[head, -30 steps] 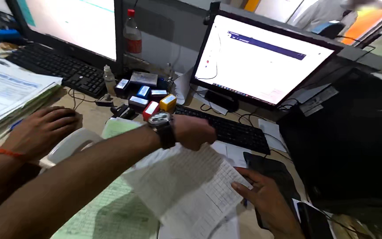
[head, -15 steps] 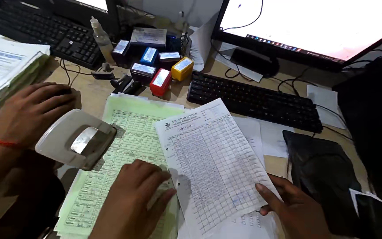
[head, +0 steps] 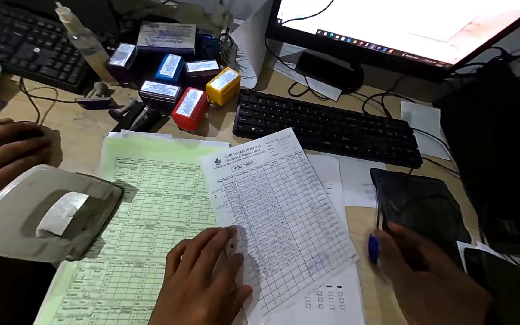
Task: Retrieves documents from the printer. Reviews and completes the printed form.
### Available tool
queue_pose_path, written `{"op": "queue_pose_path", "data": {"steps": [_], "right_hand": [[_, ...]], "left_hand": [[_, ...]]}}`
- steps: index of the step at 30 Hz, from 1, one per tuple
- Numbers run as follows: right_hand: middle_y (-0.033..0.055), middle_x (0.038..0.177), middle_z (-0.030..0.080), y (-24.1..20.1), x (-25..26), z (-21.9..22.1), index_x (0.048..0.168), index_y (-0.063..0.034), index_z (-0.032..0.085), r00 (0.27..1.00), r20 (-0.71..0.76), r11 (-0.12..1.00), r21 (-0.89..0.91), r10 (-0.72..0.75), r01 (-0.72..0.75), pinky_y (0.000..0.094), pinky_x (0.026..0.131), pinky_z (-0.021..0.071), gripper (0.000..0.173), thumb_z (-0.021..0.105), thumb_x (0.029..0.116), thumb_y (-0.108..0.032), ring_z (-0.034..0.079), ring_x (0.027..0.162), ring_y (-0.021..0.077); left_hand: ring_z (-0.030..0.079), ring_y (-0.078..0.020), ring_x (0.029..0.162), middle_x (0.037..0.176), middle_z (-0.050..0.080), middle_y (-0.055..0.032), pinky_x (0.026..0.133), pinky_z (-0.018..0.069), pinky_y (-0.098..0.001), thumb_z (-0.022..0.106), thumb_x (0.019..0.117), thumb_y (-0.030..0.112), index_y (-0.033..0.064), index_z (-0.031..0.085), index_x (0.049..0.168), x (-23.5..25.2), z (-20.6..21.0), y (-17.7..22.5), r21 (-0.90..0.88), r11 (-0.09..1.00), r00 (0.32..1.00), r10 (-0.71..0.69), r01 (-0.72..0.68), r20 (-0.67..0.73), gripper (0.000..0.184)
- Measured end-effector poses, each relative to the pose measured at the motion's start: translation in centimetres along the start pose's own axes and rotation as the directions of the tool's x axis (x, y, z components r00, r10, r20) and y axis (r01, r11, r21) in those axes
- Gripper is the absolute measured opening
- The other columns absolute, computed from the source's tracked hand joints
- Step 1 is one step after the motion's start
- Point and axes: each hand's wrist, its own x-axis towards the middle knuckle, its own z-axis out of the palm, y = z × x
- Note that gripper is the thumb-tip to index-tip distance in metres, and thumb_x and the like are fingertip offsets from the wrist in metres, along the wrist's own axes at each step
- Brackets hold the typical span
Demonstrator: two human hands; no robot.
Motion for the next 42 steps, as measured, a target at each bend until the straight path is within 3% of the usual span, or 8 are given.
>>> {"op": "queue_pose_path", "data": {"steps": [10,14,18,22,26,29,34,42], "right_hand": [[0.0173,0.089,0.071,-0.5,2.6,0.5,0.130,-0.0016,0.066,0.996,0.064,0.978,-0.202,0.068,-0.054,0.0576,0.066,0.0554,0.042,0.069,0.0895,-0.014,0.068,0.074,0.0337],[0.0137,0.097,0.066,-0.5,2.0,-2.1,0.144,0.0048,0.050,0.989,0.118,0.989,0.112,0.086,-0.099,0.0385,0.063,0.0552,0.057,0.064,0.0901,-0.008,0.063,0.075,0.0199],[0.0048,0.104,0.066,0.0,1.0,-2.8,0.158,-0.0034,0.018,0.965,0.260,0.780,0.609,-0.025,-0.144,0.0339,0.051,0.0614,0.070,0.045,0.0933,0.006,0.069,0.065,0.0170],[-0.0031,0.108,0.072,-0.3,-0.4,-3.1,0.135,-0.0238,0.062,0.929,0.320,0.500,0.845,-0.188,-0.190,0.0305,0.060,0.0636,0.035,0.050,0.1042,-0.012,0.073,0.076,0.0145],[0.0006,0.099,0.077,-2.2,-1.6,-1.4,0.125,-0.0203,0.072,0.928,0.205,0.235,0.963,-0.311,-0.133,0.0296,0.071,0.0631,0.026,0.060,0.1020,-0.019,0.075,0.084,0.0137],[0.0029,0.104,0.077,-4.1,-2.5,1.5,0.126,-0.0204,0.067,0.897,0.149,0.332,0.943,-0.417,-0.002,0.0376,0.088,0.0631,0.027,0.068,0.0986,-0.017,0.075,0.097,0.0199],[0.0015,0.097,0.069,-6.1,-5.1,6.1,0.100,-0.0141,0.062,0.904,0.122,0.605,0.778,-0.410,0.169,0.0310,0.089,0.0589,0.011,0.068,0.0995,-0.024,0.069,0.099,0.0123],[0.0122,0.122,0.072,-5.6,-4.5,7.7,0.119,-0.0120,0.074,0.825,0.111,0.816,0.268,-0.554,0.512,0.0466,0.116,0.0452,0.024,0.071,0.0960,-0.018,0.057,0.134,0.0291]], "left_hand": [[0.043,-0.0257,0.144,0.150,0.055,-0.0066,0.108,0.0343,-0.0519,0.063,0.0969,0.050,0.0243,0.072,0.119,0.0,0.6,0.0,0.025,1.000,0.999,0.002,-0.003,0.043,0.035],[0.041,-0.0250,0.145,0.152,0.054,-0.0065,0.109,0.0334,-0.0519,0.061,0.0979,0.049,0.0245,0.071,0.120,0.1,0.6,0.3,0.030,0.999,0.999,-0.015,0.013,0.045,0.035],[0.042,-0.0249,0.145,0.151,0.054,-0.0066,0.109,0.0335,-0.0508,0.061,0.0982,0.049,0.0243,0.070,0.121,0.5,0.9,0.5,0.028,1.000,1.000,-0.011,0.011,0.017,0.035],[0.043,-0.0257,0.144,0.149,0.056,-0.0078,0.108,0.0352,-0.0521,0.061,0.0987,0.047,0.0227,0.071,0.117,1.4,1.3,0.6,0.005,1.000,1.000,-0.006,0.006,0.007,0.032],[0.044,-0.0252,0.144,0.148,0.057,-0.0073,0.108,0.0364,-0.0515,0.059,0.0991,0.048,0.0219,0.070,0.112,2.3,2.1,0.6,0.015,1.000,1.000,0.009,-0.009,-0.015,0.031],[0.044,-0.0253,0.144,0.149,0.056,-0.0069,0.107,0.0360,-0.0521,0.059,0.0986,0.049,0.0226,0.071,0.114,2.8,2.5,0.6,0.028,0.999,0.999,0.017,-0.016,-0.035,0.033],[0.047,-0.0260,0.140,0.145,0.059,-0.0088,0.106,0.0362,-0.0504,0.062,0.0969,0.052,0.0213,0.069,0.121,2.3,1.8,0.7,0.052,0.999,0.999,-0.004,0.006,-0.046,0.040],[0.053,-0.0219,0.131,0.128,0.068,-0.0041,0.105,0.0370,-0.0443,0.061,0.1020,0.027,0.0189,0.072,0.109,0.7,1.0,0.4,0.091,0.995,0.999,0.050,-0.049,-0.005,0.015]]}}
